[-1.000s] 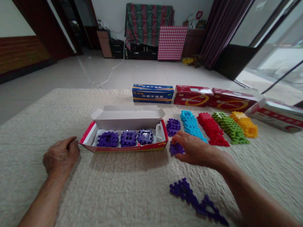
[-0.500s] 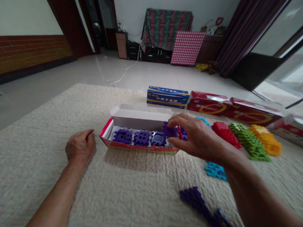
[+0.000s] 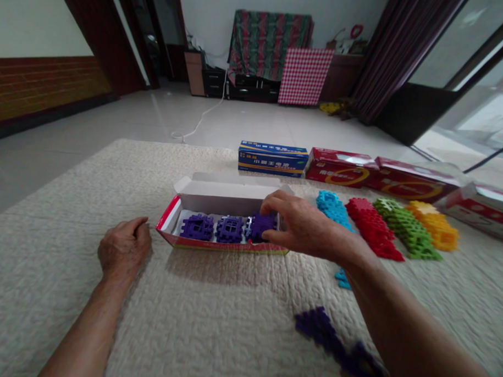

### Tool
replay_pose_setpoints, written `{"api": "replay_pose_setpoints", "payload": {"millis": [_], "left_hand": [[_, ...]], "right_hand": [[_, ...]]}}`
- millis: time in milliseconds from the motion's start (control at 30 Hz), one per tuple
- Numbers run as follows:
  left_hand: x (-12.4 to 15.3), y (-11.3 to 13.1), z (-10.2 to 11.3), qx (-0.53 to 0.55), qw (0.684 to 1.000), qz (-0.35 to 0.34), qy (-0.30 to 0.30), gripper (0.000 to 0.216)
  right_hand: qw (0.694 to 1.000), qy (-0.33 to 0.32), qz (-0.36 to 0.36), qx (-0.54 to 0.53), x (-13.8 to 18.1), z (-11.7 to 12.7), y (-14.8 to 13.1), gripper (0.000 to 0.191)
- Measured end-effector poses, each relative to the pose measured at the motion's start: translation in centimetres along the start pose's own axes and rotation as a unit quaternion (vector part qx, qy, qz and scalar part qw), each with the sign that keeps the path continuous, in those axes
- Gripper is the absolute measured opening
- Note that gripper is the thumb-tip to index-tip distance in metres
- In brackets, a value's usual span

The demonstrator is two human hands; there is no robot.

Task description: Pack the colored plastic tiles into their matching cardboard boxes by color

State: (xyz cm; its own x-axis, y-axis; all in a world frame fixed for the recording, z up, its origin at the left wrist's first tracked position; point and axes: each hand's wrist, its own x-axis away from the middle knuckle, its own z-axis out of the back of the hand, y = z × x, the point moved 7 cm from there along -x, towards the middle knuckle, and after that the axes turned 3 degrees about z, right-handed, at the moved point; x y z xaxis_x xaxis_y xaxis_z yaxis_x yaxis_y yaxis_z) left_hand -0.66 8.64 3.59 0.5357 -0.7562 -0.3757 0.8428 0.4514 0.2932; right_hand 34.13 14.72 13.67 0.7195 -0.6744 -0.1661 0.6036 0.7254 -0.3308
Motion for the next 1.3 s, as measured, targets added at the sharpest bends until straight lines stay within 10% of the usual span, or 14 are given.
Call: {"api": "replay_pose_setpoints", "payload": {"millis": [400, 800, 1300], "left_hand": [[0.1, 0.0, 0.2, -0.018, 0.999, 0.026, -0.016, 0.047], [0.2, 0.2, 0.7, -0.036, 0.994, 0.067, -0.074, 0.059], [-0.1, -0.6, 0.0, -0.028, 0.997, 0.048, -0.048, 0.051]], "right_hand": [[0.975, 0.149, -0.156, 0.045, 6.0, 5.6, 8.0, 0.016], [0.977, 0.007, -0.181, 0.112, 5.2, -0.4, 11.9, 0.039], [0.967, -0.045, -0.194, 0.161, 4.5, -2.2, 11.3, 0.02]]}}
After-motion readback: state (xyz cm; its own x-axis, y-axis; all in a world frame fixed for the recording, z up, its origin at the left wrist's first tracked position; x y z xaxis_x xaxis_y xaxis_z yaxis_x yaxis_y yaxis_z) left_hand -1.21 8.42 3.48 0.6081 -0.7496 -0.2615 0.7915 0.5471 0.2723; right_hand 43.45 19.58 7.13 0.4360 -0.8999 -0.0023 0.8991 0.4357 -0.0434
